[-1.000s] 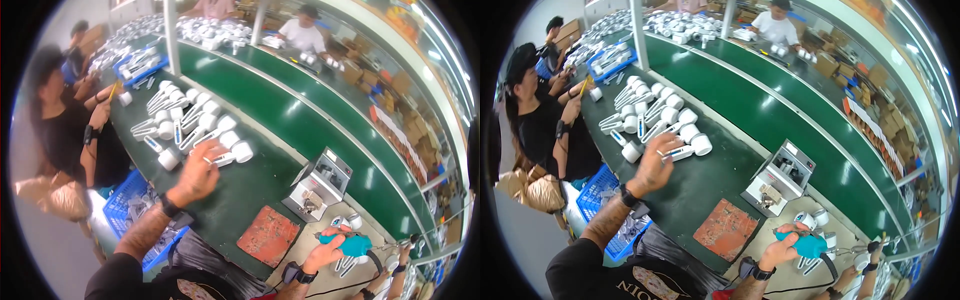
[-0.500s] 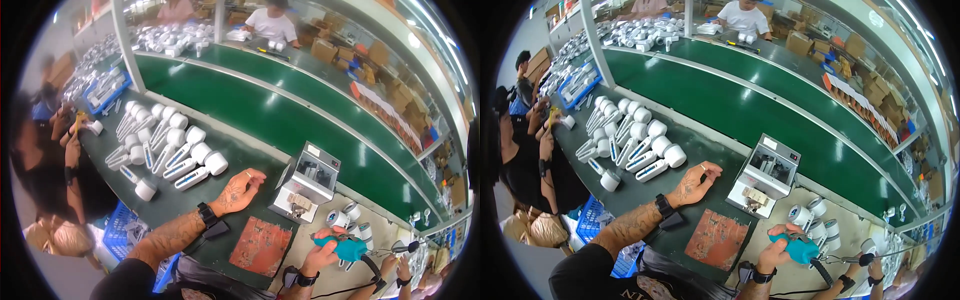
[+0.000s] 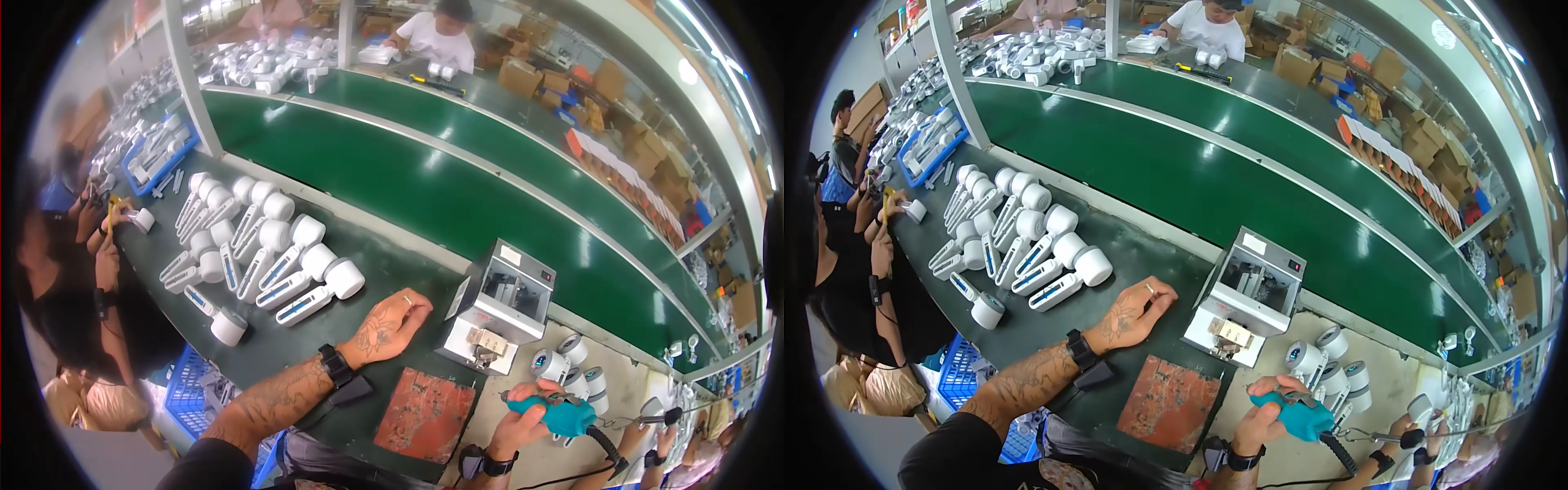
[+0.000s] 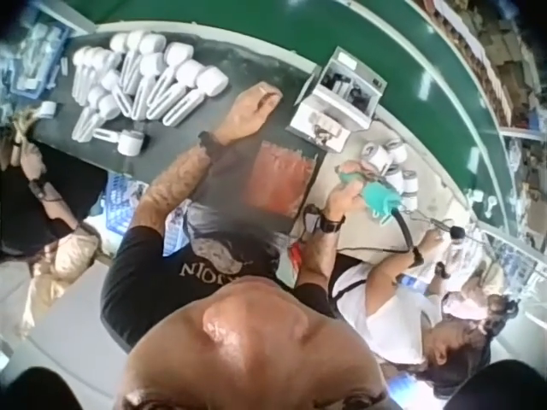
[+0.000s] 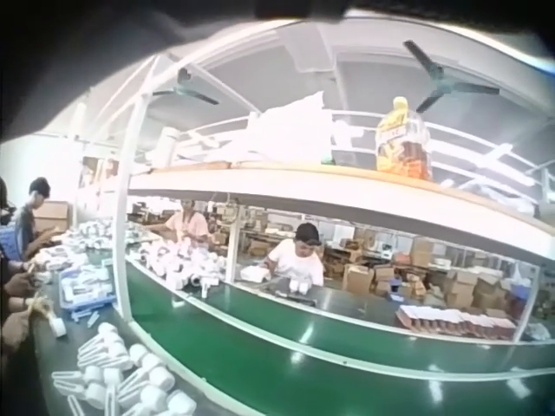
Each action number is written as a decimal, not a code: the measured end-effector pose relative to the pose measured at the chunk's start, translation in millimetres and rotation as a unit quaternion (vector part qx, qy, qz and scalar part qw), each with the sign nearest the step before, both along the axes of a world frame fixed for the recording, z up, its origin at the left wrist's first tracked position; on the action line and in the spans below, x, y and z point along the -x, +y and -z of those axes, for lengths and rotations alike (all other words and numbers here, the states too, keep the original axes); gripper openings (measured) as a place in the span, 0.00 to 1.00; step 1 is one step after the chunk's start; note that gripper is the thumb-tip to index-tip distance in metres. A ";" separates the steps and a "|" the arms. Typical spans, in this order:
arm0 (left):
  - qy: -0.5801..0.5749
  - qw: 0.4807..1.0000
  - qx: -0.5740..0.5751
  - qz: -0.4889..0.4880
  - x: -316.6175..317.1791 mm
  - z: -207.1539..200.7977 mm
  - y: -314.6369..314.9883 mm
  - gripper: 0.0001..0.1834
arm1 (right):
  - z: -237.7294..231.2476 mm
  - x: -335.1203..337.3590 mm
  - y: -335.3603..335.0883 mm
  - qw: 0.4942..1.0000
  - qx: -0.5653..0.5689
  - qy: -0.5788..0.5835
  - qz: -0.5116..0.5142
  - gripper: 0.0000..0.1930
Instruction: Assembling small white electronic components using an electric screwdriver on a factory line.
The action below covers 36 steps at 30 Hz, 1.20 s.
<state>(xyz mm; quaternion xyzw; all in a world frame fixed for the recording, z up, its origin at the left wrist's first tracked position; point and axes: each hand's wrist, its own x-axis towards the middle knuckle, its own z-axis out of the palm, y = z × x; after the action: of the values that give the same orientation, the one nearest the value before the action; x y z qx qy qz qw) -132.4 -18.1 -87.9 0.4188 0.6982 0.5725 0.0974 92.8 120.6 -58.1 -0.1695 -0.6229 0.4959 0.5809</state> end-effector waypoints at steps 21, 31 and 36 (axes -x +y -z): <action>0.097 0.994 0.056 -0.003 -1.4 -2.7 0.3 0.10 | -8.0 3.8 -5.0 0.999 0.007 -0.005 -0.031 0.29; 0.081 0.994 0.069 0.011 -0.9 0.0 -0.4 0.11 | -3.3 2.0 -5.0 0.999 0.011 -0.001 -0.042 0.26; 0.088 0.993 0.074 0.018 -0.3 1.1 -1.0 0.11 | -2.5 2.2 -5.7 0.999 0.013 0.000 -0.047 0.26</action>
<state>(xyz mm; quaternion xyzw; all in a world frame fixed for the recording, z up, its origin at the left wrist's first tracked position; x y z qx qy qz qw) -132.1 -19.1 -89.1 0.4717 0.7370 0.4780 0.0767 90.6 114.9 -55.6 -0.1480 -0.6237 0.5307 0.5545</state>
